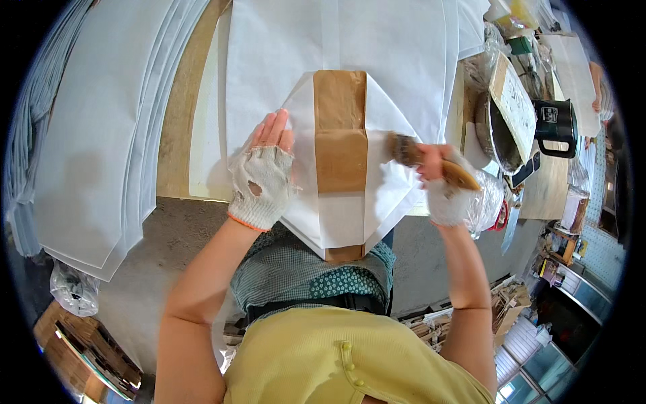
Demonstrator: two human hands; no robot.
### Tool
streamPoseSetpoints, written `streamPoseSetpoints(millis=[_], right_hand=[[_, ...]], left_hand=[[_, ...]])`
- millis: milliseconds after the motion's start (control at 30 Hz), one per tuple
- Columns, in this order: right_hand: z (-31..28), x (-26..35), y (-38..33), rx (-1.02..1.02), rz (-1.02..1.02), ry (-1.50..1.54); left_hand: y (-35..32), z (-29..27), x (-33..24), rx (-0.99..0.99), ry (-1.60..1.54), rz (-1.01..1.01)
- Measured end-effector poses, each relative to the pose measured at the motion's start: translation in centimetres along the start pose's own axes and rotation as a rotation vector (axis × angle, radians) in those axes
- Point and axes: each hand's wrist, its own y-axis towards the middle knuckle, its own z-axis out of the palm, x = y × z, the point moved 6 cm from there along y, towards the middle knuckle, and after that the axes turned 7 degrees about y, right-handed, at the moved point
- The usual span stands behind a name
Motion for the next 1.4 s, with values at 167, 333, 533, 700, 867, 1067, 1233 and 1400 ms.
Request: streamPoseSetpoints(millis=[167, 333, 533, 700, 867, 1067, 1233, 1400], right_hand=[[6.0, -1.5, 4.7, -0.023, 0.07, 0.125], [8.9, 0.6, 8.7, 0.298, 0.335, 0.283], [13.1, 3.1, 5.0, 0.547, -0.626, -0.591], [14.5, 3.7, 6.2, 0.58, -1.192, -0.816], [8.1, 3.0, 4.9, 0.367, -1.105, -1.141], [-16.0, 2.4, -0.7, -0.352, -0.499, -1.496], [-14.2, 2.9, -3.2, -0.218, -0.672, -1.424], [-2.6, 1.5, 4.4, 0.128, -0.375, -0.798]], left_hand=[[0.1, 0.1, -0.3, -0.052, 0.025, -0.005], [-0.3, 0.3, 0.4, -0.039, -0.018, -0.146], [0.1, -0.1, 0.3, -0.062, -0.093, -0.125], [0.4, 0.8, 0.2, -0.068, -0.141, -0.15], [-0.1, 0.7, -0.3, 0.033, -0.057, -0.145], [0.4, 0.0, -0.9, -0.008, -0.147, -0.197], [1.5, -0.3, 0.9, 0.079, -0.209, -0.257], [4.4, 1.2, 4.8, 0.204, -0.143, -0.282]])
